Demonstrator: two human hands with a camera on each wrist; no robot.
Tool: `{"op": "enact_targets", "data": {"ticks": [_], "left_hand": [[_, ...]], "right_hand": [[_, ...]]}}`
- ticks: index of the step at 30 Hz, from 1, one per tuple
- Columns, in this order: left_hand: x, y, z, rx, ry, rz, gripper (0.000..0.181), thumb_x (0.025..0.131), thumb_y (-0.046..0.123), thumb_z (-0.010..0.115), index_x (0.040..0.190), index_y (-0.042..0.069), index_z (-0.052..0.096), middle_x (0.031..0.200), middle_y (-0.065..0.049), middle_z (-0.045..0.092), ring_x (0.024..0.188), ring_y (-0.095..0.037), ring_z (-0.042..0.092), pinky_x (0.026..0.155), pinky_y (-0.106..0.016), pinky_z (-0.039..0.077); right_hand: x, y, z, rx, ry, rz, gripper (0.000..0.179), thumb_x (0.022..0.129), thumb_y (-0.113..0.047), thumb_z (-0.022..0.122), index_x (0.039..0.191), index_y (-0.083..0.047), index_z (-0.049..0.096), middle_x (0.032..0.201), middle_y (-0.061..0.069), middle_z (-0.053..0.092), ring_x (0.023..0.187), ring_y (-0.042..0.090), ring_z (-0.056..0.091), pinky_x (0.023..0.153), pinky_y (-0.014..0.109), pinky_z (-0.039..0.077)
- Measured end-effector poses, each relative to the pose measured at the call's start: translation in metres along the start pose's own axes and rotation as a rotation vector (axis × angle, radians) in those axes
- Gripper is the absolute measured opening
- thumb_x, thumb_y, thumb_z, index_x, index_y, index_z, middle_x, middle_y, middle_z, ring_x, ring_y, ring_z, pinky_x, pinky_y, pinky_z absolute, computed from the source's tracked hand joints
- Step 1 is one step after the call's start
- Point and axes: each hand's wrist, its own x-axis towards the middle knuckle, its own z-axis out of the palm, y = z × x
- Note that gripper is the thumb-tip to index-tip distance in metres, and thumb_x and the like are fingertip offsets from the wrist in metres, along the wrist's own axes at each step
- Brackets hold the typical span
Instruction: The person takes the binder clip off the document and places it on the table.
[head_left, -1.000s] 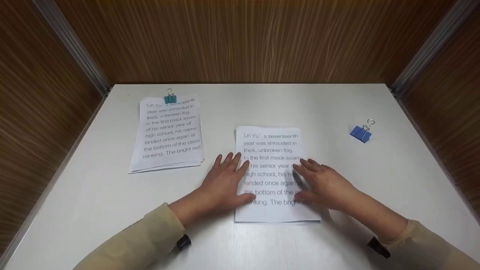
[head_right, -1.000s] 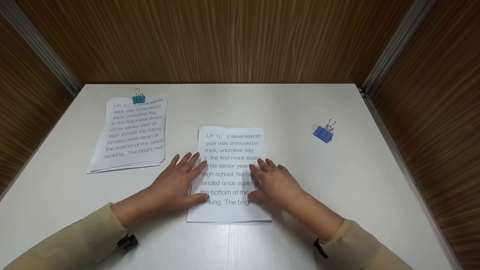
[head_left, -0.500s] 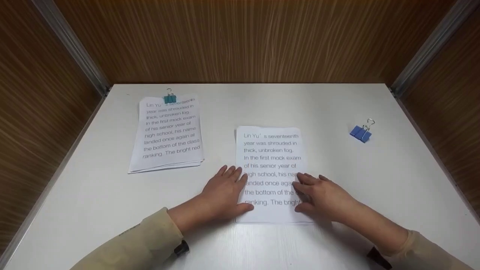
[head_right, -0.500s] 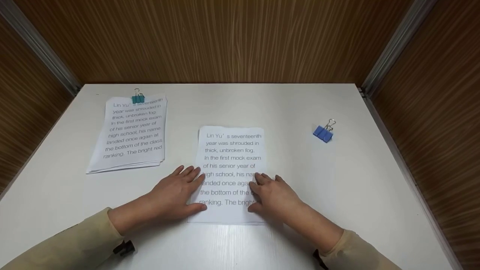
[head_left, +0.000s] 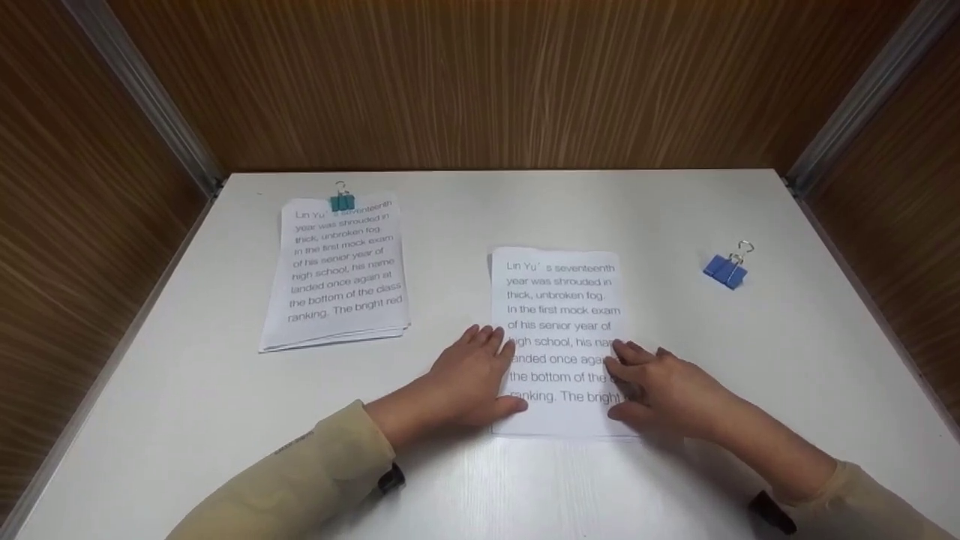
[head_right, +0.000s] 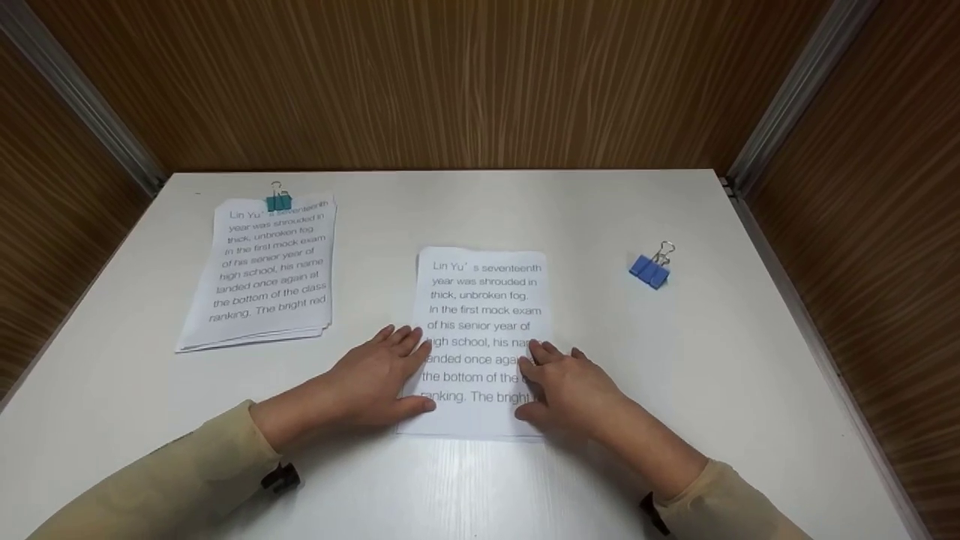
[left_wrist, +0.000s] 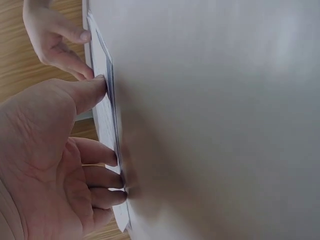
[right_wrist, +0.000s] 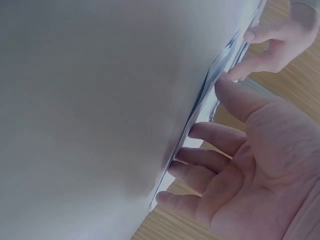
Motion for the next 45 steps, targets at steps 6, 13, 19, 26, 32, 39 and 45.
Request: {"op": "enact_targets", "data": {"ticks": [6,13,19,26,32,39,45], "left_hand": [[0.015,0.003,0.0,0.003,-0.009,0.0,0.09,0.102,0.063,0.056,0.164,0.001,0.037,0.169,-0.023,0.031,0.159,-0.036,0.025,0.131,-0.044,0.012],[0.036,0.011,-0.004,0.026,-0.003,0.02,0.091,0.102,0.064,0.055,0.164,0.001,0.036,0.169,-0.024,0.031,0.159,-0.037,0.024,0.131,-0.043,0.011],[0.049,0.018,-0.006,0.042,-0.002,0.022,0.092,0.103,0.065,0.053,0.165,0.001,0.034,0.17,-0.023,0.029,0.16,-0.037,0.023,0.131,-0.042,0.011],[0.06,0.024,-0.006,0.033,-0.001,0.027,0.091,0.103,0.066,0.052,0.165,0.002,0.033,0.171,-0.023,0.028,0.16,-0.036,0.022,0.131,-0.042,0.01],[0.072,0.03,-0.008,0.05,-0.008,0.028,0.092,0.103,0.067,0.051,0.166,0.003,0.032,0.172,-0.021,0.027,0.161,-0.034,0.021,0.131,-0.04,0.009],[0.082,0.035,-0.011,0.059,-0.01,0.031,0.091,0.103,0.067,0.051,0.166,0.004,0.034,0.171,-0.02,0.03,0.161,-0.032,0.023,0.131,-0.039,0.01],[0.091,0.038,-0.011,0.066,0.0,0.035,0.091,0.103,0.067,0.05,0.166,0.004,0.033,0.171,-0.02,0.03,0.16,-0.032,0.023,0.131,-0.039,0.011]], "right_hand": [[0.0,0.01,-0.003,0.018,-0.024,0.034,0.075,0.091,-0.04,0.083,0.151,-0.002,0.058,0.162,0.024,0.045,0.138,0.065,0.044,0.114,0.071,0.036],[-0.001,0.023,-0.011,-0.003,-0.024,0.065,0.08,0.089,-0.045,0.085,0.15,0.0,0.058,0.161,0.027,0.044,0.137,0.064,0.044,0.113,0.071,0.037],[-0.001,0.036,-0.015,0.029,-0.016,0.101,0.085,0.087,-0.049,0.086,0.15,0.0,0.057,0.161,0.029,0.042,0.141,0.064,0.039,0.112,0.074,0.036],[-0.003,0.047,-0.017,0.027,-0.002,0.108,0.08,0.088,-0.045,0.086,0.149,0.0,0.059,0.16,0.03,0.044,0.142,0.061,0.041,0.113,0.073,0.035],[-0.006,0.056,-0.019,0.045,0.003,0.144,0.081,0.088,-0.047,0.086,0.149,-0.002,0.059,0.161,0.029,0.042,0.14,0.063,0.041,0.111,0.07,0.039],[-0.007,0.067,-0.022,0.071,-0.006,0.145,0.083,0.087,-0.046,0.087,0.15,0.001,0.057,0.162,0.029,0.04,0.142,0.062,0.039,0.111,0.07,0.039],[-0.005,0.075,-0.025,0.084,-0.017,0.16,0.085,0.087,-0.047,0.087,0.15,0.0,0.056,0.163,0.029,0.039,0.144,0.062,0.036,0.112,0.069,0.038]]}}
